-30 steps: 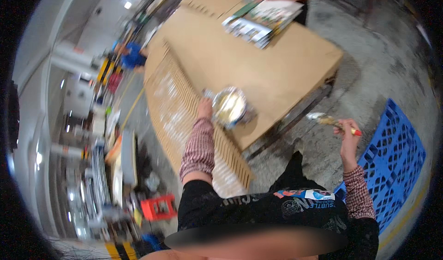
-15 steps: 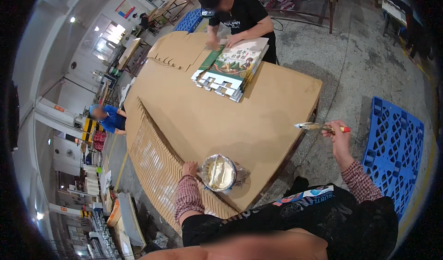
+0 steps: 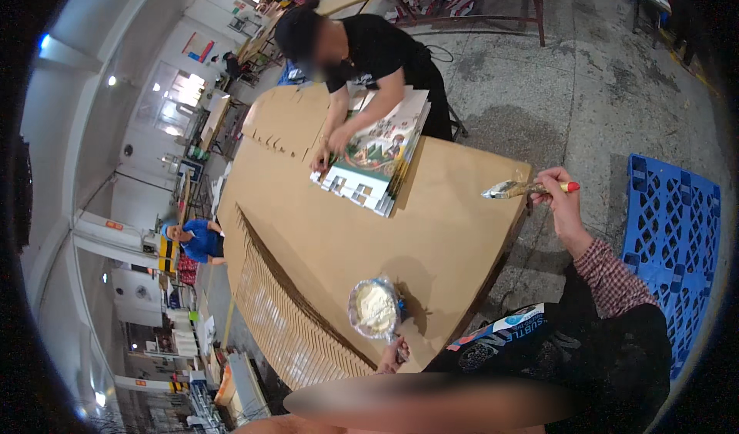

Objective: Apply adhesive or white paint to a stack of fan-folded cardboard products using a brush.

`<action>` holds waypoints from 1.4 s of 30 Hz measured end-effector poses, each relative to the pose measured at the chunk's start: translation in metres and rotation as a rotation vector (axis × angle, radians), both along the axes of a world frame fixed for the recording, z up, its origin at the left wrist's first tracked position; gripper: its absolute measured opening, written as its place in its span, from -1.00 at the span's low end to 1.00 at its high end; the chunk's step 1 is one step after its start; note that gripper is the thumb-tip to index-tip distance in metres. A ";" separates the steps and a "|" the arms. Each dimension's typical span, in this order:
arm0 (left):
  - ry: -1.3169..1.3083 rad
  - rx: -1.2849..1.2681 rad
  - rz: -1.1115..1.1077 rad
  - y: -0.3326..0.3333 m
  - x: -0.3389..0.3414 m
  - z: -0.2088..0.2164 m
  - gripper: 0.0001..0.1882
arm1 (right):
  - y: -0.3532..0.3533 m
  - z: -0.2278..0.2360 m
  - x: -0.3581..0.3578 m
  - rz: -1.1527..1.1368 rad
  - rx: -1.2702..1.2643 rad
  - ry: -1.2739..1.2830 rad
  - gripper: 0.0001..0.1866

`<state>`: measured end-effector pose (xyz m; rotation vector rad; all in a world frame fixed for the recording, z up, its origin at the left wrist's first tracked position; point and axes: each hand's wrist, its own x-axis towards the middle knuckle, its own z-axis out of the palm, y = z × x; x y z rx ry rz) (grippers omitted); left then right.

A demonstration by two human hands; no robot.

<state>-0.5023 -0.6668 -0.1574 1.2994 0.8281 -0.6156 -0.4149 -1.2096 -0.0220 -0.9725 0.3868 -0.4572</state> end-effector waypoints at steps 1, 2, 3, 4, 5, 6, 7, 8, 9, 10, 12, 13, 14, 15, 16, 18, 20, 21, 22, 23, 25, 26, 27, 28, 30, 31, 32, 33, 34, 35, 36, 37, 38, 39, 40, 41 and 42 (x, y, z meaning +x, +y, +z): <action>-0.040 -0.010 0.105 -0.012 -0.007 -0.002 -0.90 | -0.020 0.007 0.006 -0.025 0.015 0.003 -0.89; -0.010 -0.021 0.080 -0.022 -0.014 0.000 -0.91 | -0.040 0.010 0.013 -0.049 0.031 0.005 -0.90; 0.012 -0.035 0.054 -0.037 -0.019 0.002 -0.91 | -0.068 0.003 0.018 -0.053 0.042 -0.003 -0.88; 0.031 0.031 -0.017 -0.050 -0.029 0.003 -0.90 | -0.096 -0.002 0.022 -0.056 0.042 -0.017 -0.88; 0.050 0.103 -0.082 -0.065 -0.038 0.005 -0.89 | -0.123 -0.007 0.026 -0.034 0.024 -0.019 -0.88; 0.035 0.112 -0.069 -0.092 -0.042 0.017 -0.89 | -0.148 -0.012 0.033 -0.001 0.010 -0.023 -0.88; 0.041 0.205 -0.089 -0.126 -0.049 0.035 -0.88 | -0.174 -0.014 0.036 0.015 0.000 -0.016 -0.88; 0.047 0.304 -0.104 -0.156 -0.052 0.052 -0.88 | -0.196 -0.014 0.042 0.025 0.010 -0.026 -0.88; 0.042 0.312 -0.091 -0.185 -0.048 0.066 -0.88 | -0.218 -0.012 0.046 0.004 0.024 0.006 -0.87; -0.042 0.308 -0.196 -0.221 -0.041 0.079 -0.87 | -0.240 -0.009 0.051 -0.011 0.035 0.044 -0.87; -0.141 0.300 -0.262 -0.303 -0.014 0.112 -0.84 | -0.278 0.006 0.064 -0.013 0.051 0.013 -0.86; -0.153 0.299 -0.217 -0.346 0.005 0.131 -0.83 | -0.291 0.012 0.072 -0.024 0.066 -0.016 -0.85; -0.167 0.205 -0.235 -0.385 0.030 0.147 -0.82 | -0.308 0.017 0.079 -0.026 0.065 -0.002 -0.85; -0.192 0.115 -0.231 -0.416 0.046 0.161 -0.82 | -0.320 0.024 0.090 -0.045 0.099 -0.068 -0.84; -0.185 0.114 -0.235 -0.443 0.068 0.163 -0.82 | -0.337 0.025 0.098 -0.087 0.132 -0.129 -0.82; -0.144 0.094 -0.383 -0.486 0.121 0.158 -0.81 | -0.367 0.019 0.115 -0.133 0.180 -0.155 -0.82; -0.153 0.030 -0.377 -0.533 0.165 0.153 -0.82 | -0.397 0.006 0.132 -0.199 0.232 -0.190 -0.83; -0.154 -0.038 -0.353 -0.553 0.189 0.151 -0.83 | -0.414 -0.003 0.138 -0.218 0.239 -0.181 -0.82; -0.155 -0.038 -0.382 -0.570 0.217 0.150 -0.83 | -0.430 -0.010 0.146 -0.237 0.245 -0.173 -0.82; -0.172 -0.032 -0.421 -0.587 0.243 0.143 -0.85 | -0.446 -0.016 0.157 -0.254 0.240 -0.175 -0.82; -0.223 0.002 -0.514 -0.632 0.298 0.142 -0.89 | -0.484 -0.022 0.175 -0.280 0.269 -0.102 -0.82; -0.252 -0.045 -0.572 -0.645 0.326 0.130 -0.88 | -0.502 -0.025 0.184 -0.296 0.253 -0.102 -0.82; -0.253 -0.040 -0.627 -0.668 0.355 0.131 -0.87 | -0.522 -0.032 0.194 -0.333 0.232 -0.112 -0.83; -0.261 -0.034 -0.686 -0.690 0.389 0.137 -0.87 | -0.541 -0.034 0.207 -0.374 0.210 -0.129 -0.83; -0.262 -0.056 -0.735 -0.730 0.453 0.127 -0.87 | -0.583 -0.044 0.235 -0.450 0.222 -0.079 -0.82; -0.269 -0.043 -0.824 -0.752 0.481 0.128 -0.86 | -0.598 -0.038 0.244 -0.505 0.251 -0.011 -0.81; -0.274 -0.031 -0.912 -0.775 0.510 0.128 -0.84 | -0.612 -0.034 0.257 -0.512 0.232 0.016 -0.81; -0.279 -0.062 -0.900 -0.797 0.536 0.128 -0.83 | -0.627 -0.028 0.274 -0.556 0.238 -0.041 -0.79; -0.284 -0.086 -0.887 -0.818 0.563 0.127 -0.83 | -0.639 -0.026 0.291 -0.596 0.250 -0.100 -0.76; -0.243 -0.085 -0.924 -0.844 0.589 0.137 -0.84 | -0.656 -0.026 0.308 -0.588 0.250 -0.067 -0.76; -0.214 -0.085 -0.972 -0.869 0.616 0.150 -0.85 | -0.672 -0.021 0.319 -0.596 0.225 -0.105 -0.74; -0.246 -0.129 -0.976 -0.890 0.642 0.153 -0.85 | -0.685 -0.020 0.335 -0.598 0.210 -0.150 -0.72; -0.278 -0.167 -0.978 -0.909 0.667 0.151 -0.86 | -0.698 -0.022 0.352 -0.592 0.227 -0.138 -0.72; -0.268 -0.164 -0.981 -0.934 0.692 0.154 -0.86 | -0.714 -0.019 0.366 -0.647 0.201 -0.136 -0.71; -0.275 -0.198 -0.980 -0.960 0.712 0.157 -0.86 | -0.732 -0.023 0.376 -0.706 0.174 -0.135 -0.71; -0.284 -0.231 -0.978 -0.987 0.733 0.158 -0.86 | -0.754 -0.034 0.381 -0.746 0.167 -0.146 -0.70; -0.288 -0.219 -0.979 -1.014 0.759 0.157 -0.86 | -0.773 -0.034 0.400 -0.744 0.178 -0.150 -0.70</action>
